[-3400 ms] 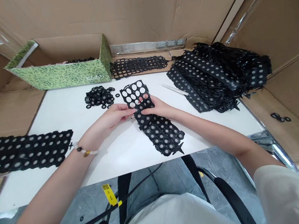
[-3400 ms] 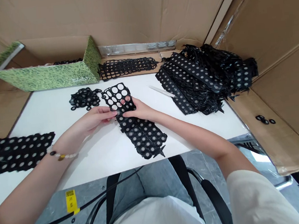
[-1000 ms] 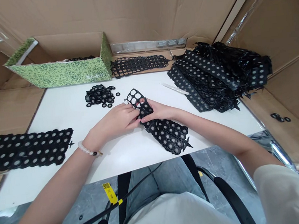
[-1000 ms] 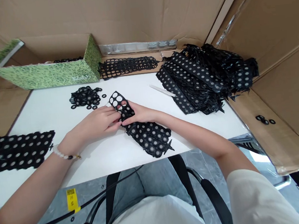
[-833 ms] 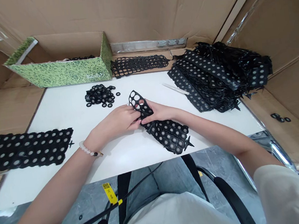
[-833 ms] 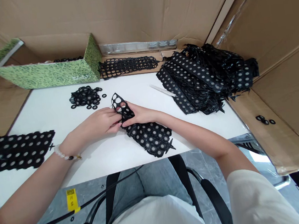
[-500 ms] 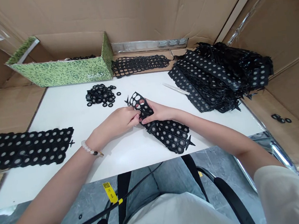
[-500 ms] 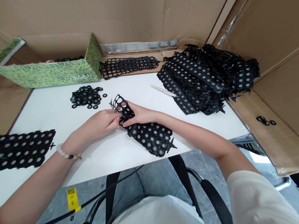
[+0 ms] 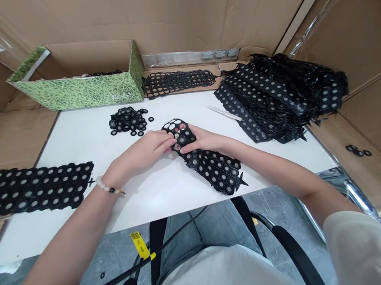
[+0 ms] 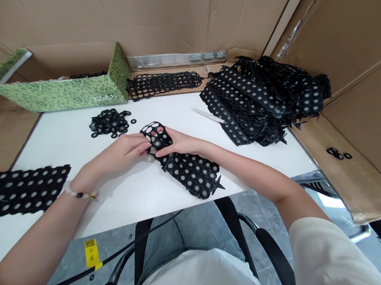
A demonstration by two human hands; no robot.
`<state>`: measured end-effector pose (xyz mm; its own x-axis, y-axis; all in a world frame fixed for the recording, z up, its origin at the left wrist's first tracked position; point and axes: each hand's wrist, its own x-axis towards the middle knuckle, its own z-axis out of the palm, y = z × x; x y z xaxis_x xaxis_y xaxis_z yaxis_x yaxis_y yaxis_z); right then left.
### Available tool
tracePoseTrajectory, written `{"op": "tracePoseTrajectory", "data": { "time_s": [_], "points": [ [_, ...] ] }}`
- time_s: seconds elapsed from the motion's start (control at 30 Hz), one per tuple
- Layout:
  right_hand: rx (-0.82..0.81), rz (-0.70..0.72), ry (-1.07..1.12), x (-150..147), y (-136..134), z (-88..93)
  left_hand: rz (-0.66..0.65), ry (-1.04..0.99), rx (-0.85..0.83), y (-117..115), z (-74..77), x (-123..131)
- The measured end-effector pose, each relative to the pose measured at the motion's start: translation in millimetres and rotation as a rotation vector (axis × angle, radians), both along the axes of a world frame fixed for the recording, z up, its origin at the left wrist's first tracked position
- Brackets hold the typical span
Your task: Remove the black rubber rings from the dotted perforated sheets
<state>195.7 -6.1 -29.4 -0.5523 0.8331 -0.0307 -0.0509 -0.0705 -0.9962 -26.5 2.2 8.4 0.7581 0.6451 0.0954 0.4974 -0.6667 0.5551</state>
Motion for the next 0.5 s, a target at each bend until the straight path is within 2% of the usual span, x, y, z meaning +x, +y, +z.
{"op": "tracePoseTrajectory", "data": {
  "time_s": [0.07,0.17,0.27,0.4,0.5],
  "points": [
    [-0.07,0.0,0.039,0,0,0.2,0.162,-0.093,0.02,8,0.1,-7],
    [-0.124,-0.039,0.075,0,0,-1.5,0.537,-0.22,0.16,26,-6.3,-25],
    [-0.116,-0.093,0.071,0,1,-3.0,0.754,-0.144,0.393,43,-18.7,-43],
    [-0.132,-0.095,0.055,1,2,-1.9,0.839,-0.04,0.416,48,-28.2,-51],
    [-0.146,-0.11,0.058,-1,2,-1.2,0.752,-0.108,0.469,38,-20.8,-40]
  ]
}}
